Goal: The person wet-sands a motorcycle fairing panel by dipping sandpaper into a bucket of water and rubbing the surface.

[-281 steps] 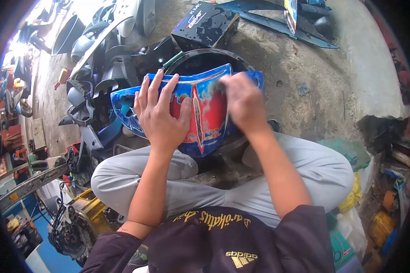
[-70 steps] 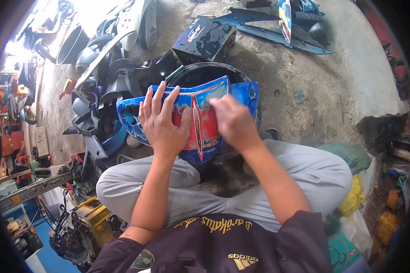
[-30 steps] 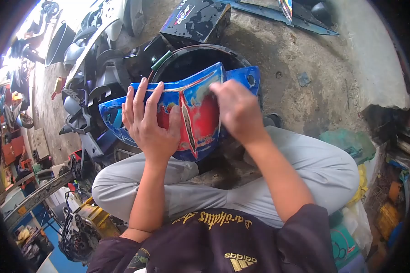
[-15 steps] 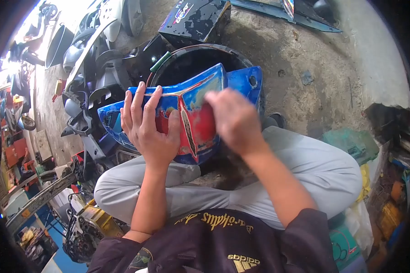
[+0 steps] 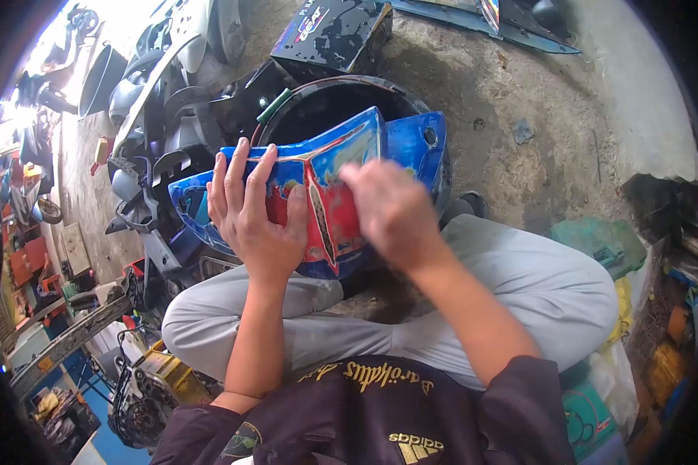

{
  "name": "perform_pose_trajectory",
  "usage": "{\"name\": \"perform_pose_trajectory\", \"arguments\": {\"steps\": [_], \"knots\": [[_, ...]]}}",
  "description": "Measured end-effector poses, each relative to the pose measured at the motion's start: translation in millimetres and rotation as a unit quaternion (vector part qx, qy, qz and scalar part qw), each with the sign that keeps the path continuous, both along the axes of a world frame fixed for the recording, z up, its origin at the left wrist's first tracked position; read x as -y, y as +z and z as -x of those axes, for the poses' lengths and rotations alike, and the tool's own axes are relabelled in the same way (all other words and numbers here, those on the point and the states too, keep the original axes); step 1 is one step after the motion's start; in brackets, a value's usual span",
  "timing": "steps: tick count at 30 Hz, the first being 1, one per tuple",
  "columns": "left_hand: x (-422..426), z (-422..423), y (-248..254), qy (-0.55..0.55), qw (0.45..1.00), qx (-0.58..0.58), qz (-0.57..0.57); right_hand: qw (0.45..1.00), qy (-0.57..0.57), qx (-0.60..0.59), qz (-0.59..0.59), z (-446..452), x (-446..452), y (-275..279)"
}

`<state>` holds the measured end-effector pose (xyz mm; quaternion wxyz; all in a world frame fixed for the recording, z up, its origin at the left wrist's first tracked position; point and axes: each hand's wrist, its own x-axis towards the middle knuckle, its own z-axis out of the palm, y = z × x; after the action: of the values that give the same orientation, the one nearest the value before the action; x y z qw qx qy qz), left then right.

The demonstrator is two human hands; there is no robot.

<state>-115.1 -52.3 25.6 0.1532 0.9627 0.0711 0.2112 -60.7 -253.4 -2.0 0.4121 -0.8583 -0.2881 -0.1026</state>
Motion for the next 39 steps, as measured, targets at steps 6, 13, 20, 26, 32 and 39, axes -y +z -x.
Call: {"name": "perform_pose_trajectory", "arguments": {"steps": [6, 13, 20, 26, 32, 39], "knots": [[1, 1, 0, 0.005, 1.000, 0.000, -0.001, 0.999, 0.030, 0.011, -0.024, 13, -10, 0], [1, -1, 0, 0.002, 1.000, 0.007, -0.001, 1.000, -0.005, 0.009, -0.009, -2, -2, -1], [0, 0, -1, 0.002, 1.000, 0.008, -0.007, 0.999, -0.033, -0.011, -0.021, -14, 1, -6], [1, -2, 0, 0.000, 1.000, 0.003, -0.005, 0.996, -0.073, -0.039, -0.021, -29, 8, -3], [2, 1, 1, -0.001, 1.000, 0.004, -0.012, 0.999, -0.035, -0.015, -0.039, -13, -1, -4], [2, -1, 3, 0.002, 1.000, 0.005, -0.007, 0.999, -0.031, -0.036, -0.007, -8, -1, 6]]}}
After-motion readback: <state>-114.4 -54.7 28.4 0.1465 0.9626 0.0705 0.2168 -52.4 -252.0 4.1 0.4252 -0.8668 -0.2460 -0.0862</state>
